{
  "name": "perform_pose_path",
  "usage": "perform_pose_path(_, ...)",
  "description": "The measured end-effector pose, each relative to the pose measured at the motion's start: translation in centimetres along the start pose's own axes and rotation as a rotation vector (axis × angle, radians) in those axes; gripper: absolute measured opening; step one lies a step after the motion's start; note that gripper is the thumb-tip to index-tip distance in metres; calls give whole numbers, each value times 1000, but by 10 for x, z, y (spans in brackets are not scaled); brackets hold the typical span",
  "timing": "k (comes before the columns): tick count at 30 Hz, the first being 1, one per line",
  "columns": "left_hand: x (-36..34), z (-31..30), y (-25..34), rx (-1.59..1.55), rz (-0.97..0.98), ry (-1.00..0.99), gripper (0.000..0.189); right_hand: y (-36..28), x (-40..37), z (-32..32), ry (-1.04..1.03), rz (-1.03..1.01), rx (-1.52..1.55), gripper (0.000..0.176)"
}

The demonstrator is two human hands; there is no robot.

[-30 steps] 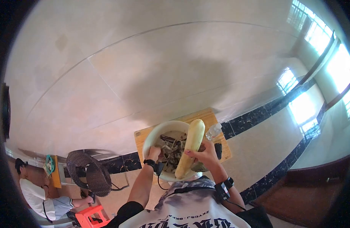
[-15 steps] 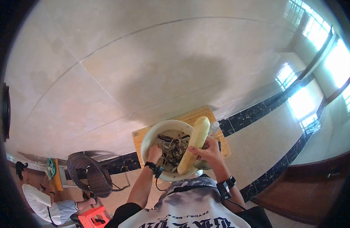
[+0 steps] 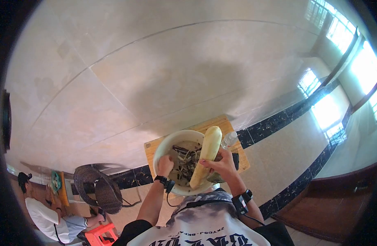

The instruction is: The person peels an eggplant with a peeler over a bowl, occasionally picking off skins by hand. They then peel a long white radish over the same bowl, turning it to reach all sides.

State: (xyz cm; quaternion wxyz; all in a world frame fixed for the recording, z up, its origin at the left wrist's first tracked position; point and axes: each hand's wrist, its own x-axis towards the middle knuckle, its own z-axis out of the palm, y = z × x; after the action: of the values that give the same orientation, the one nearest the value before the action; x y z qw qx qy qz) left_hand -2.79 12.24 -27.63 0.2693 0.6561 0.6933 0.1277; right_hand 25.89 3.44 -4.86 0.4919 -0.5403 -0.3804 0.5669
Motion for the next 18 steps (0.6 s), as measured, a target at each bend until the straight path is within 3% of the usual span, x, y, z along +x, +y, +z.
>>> perform_pose_path(3, 5, 16, -7, -112, 148, 166, 20, 0, -1, 1, 9, 15, -23, 45)
perform_pose_path(9, 6, 35, -4, 6, -103, 1, 23, -4, -5, -1, 12, 5, -17, 44)
perform_pose_path(12, 19, 68, -36, 114, 21, -23, 26, -7, -11, -5, 28, 20, -59, 41)
perform_pose_path(15, 18, 75, -18, -48, -205, 196, 23, -3, -14, -11, 61, 36, -43, 40)
perform_pose_path(18, 2, 59, -10, 139, 170, 140, 24, -4, -16, -12, 102, 41, -30, 38)
